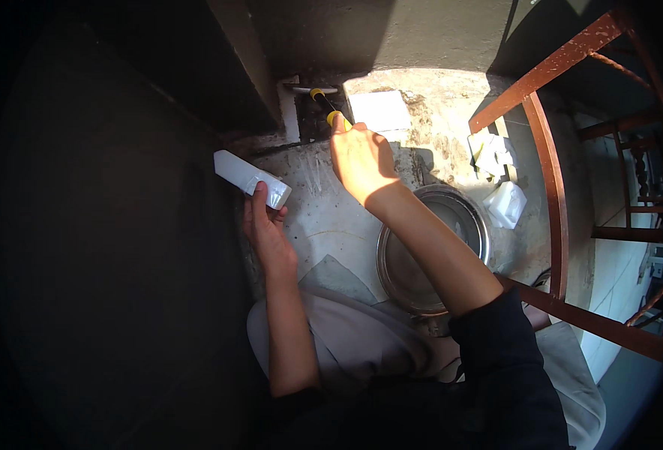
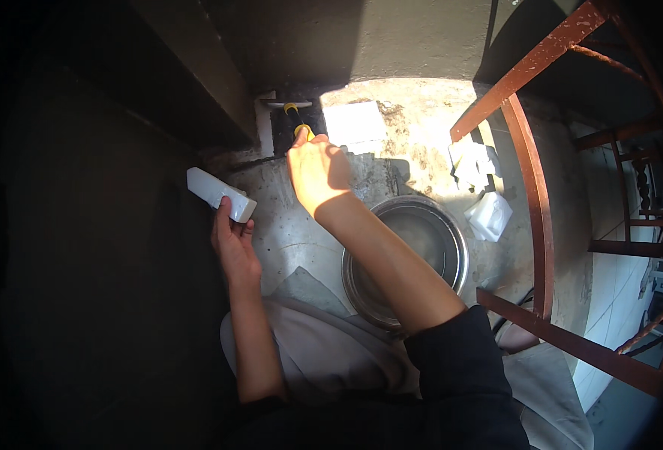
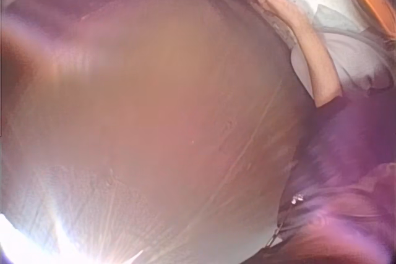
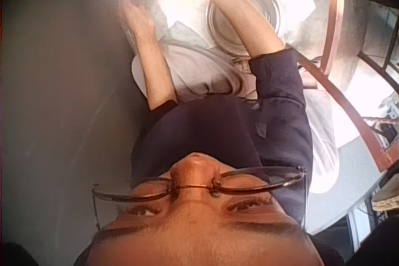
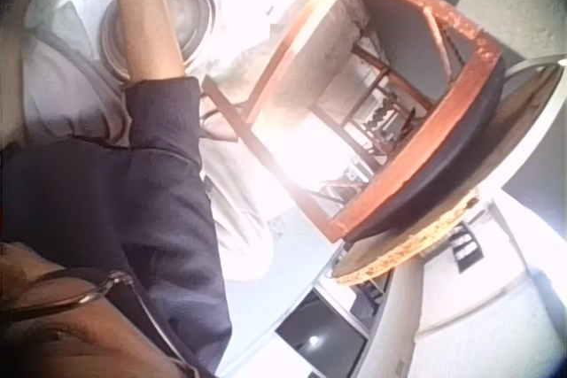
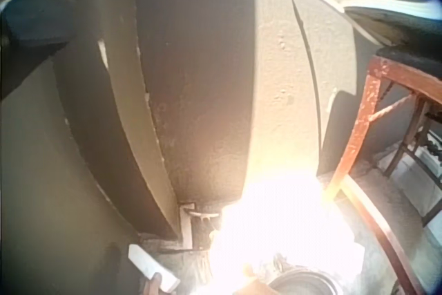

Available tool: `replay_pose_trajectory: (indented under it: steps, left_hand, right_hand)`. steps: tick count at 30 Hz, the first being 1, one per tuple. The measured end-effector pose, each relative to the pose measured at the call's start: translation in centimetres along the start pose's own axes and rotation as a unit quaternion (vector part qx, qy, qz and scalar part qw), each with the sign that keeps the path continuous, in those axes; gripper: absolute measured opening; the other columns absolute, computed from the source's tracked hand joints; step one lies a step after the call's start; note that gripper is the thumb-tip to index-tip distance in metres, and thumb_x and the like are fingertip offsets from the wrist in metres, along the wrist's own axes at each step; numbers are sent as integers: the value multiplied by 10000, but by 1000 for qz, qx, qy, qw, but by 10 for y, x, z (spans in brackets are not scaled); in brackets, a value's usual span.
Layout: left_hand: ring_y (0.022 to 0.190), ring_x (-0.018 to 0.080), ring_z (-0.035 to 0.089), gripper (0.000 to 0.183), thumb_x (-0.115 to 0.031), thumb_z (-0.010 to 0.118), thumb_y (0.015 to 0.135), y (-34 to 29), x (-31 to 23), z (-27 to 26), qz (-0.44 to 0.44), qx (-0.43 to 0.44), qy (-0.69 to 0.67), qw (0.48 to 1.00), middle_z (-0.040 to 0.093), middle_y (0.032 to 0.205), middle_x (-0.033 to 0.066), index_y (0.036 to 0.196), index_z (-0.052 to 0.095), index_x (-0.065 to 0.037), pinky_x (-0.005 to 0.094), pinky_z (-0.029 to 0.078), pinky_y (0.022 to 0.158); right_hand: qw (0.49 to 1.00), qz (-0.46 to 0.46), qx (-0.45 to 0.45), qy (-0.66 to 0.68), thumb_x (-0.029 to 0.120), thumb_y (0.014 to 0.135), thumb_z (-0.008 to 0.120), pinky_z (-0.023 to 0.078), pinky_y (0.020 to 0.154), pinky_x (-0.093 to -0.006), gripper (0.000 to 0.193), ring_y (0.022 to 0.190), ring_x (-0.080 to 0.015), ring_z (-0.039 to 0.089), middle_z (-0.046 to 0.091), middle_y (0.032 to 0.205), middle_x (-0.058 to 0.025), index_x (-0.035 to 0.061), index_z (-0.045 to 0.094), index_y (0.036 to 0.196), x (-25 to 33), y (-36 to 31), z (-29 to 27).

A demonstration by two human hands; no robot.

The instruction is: The person scrapes a surface with a scraper tool and applies white sealant by hand from a rectangular block.

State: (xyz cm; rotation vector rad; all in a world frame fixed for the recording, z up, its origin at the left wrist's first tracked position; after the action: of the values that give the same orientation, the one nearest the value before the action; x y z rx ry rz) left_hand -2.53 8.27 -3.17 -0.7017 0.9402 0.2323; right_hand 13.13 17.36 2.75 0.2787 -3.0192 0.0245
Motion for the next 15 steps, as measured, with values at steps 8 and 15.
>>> replay_pose_trajectory:
  steps: [8, 15]
  left_hand:
    - [809, 67, 518, 391, -321, 689, 806, 1, 0, -2, 3, 4, 1, 1000, 578, 931, -16, 1091, 583, -76, 222, 400, 673]
    - [814, 65, 521, 386, -314, 689, 806, 1, -1, -2, 9, 9, 2, 1000, 576, 939, -16, 1087, 581, -73, 220, 402, 684]
  right_hand:
    - [999, -2, -33, -23, 76, 863, 467, 537, 560, -372, 325, 686, -322, 656, 607, 798, -215, -51, 486, 1162, -2, -1, 6]
    - [1000, 6, -20, -12, 75, 864, 466, 539, 577, -368, 299, 696, -317, 655, 610, 789, -210, -40, 508, 1137, 3, -5, 9]
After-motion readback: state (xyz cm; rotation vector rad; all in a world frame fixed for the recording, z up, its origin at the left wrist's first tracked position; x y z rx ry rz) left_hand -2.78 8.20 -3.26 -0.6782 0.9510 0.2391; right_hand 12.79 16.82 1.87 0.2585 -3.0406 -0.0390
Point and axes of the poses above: each hand's wrist, its own y-axis towards the middle knuckle, its own z-axis out of the palm, x = y × z, the point moved 6 cm from there along y, towards the middle knuckle
